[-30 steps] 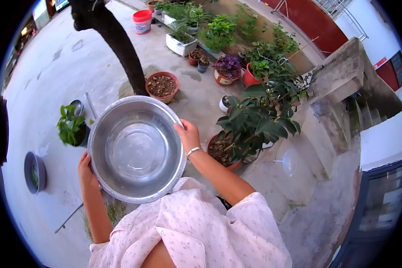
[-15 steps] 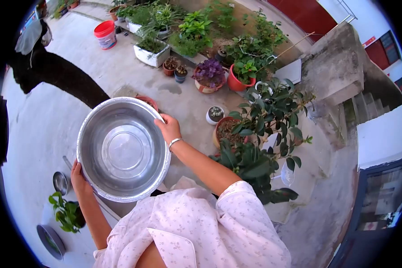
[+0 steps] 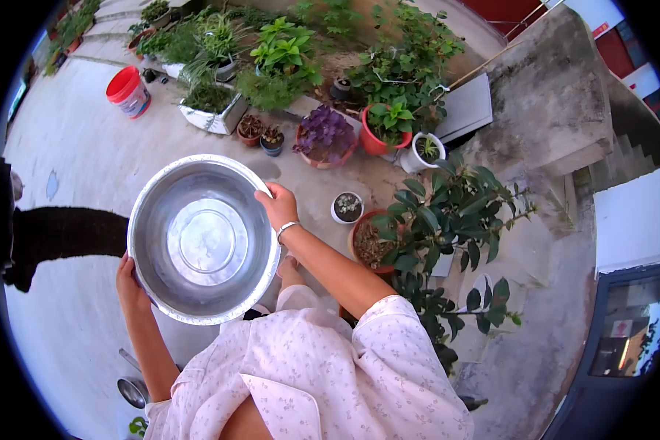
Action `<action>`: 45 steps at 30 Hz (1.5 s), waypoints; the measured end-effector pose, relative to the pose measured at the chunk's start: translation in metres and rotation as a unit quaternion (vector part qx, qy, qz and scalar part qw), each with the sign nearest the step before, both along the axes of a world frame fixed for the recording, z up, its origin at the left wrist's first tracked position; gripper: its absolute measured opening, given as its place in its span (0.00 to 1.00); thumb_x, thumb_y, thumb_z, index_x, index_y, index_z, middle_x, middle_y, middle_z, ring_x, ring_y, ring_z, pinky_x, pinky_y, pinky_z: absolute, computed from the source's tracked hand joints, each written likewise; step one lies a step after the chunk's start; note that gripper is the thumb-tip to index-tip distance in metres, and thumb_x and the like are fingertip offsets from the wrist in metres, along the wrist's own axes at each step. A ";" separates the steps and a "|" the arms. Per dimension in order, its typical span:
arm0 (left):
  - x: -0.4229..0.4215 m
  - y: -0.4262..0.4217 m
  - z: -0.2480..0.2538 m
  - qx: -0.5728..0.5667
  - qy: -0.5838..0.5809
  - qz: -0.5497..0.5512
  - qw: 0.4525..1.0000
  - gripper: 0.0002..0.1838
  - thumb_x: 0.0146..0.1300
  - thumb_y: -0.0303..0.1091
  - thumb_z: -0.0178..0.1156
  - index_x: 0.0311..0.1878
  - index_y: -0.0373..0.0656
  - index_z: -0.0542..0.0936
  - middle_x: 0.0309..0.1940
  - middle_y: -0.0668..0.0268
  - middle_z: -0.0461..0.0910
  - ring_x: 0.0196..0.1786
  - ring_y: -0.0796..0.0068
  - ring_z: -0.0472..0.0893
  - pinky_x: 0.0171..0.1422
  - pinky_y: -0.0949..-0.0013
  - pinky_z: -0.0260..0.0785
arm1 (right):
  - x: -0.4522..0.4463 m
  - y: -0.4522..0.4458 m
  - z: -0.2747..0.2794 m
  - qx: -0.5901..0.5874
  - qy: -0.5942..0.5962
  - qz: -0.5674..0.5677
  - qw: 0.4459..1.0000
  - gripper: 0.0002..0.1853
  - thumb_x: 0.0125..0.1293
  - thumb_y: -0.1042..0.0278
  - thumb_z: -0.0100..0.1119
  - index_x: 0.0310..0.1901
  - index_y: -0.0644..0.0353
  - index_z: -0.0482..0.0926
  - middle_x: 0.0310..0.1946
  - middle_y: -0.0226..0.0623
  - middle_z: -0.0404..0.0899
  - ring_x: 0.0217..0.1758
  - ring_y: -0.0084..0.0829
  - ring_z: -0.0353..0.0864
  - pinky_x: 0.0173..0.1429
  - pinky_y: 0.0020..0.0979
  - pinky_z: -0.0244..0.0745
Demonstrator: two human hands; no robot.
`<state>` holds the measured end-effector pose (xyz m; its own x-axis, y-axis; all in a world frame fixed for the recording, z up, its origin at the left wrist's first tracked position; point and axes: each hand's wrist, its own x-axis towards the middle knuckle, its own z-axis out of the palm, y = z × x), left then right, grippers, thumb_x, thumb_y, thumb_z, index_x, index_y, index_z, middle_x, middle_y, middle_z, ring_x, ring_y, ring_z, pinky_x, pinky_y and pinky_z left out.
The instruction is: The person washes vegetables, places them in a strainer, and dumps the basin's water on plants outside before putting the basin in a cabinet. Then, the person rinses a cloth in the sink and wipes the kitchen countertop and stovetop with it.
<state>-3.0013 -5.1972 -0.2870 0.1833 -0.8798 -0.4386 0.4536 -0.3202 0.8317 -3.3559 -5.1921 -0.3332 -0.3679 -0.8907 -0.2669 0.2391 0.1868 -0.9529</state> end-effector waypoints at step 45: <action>-0.695 -0.622 -0.199 0.111 -0.067 -0.403 0.906 0.16 0.62 0.22 0.46 0.52 0.31 0.74 0.42 0.57 0.79 0.42 0.65 0.80 0.48 0.63 0.74 | -0.592 -0.335 -0.243 0.199 -0.046 -0.343 0.917 0.12 0.53 0.73 0.65 0.40 0.68 0.81 0.33 0.34 0.82 0.34 0.26 0.78 0.41 0.27 0.72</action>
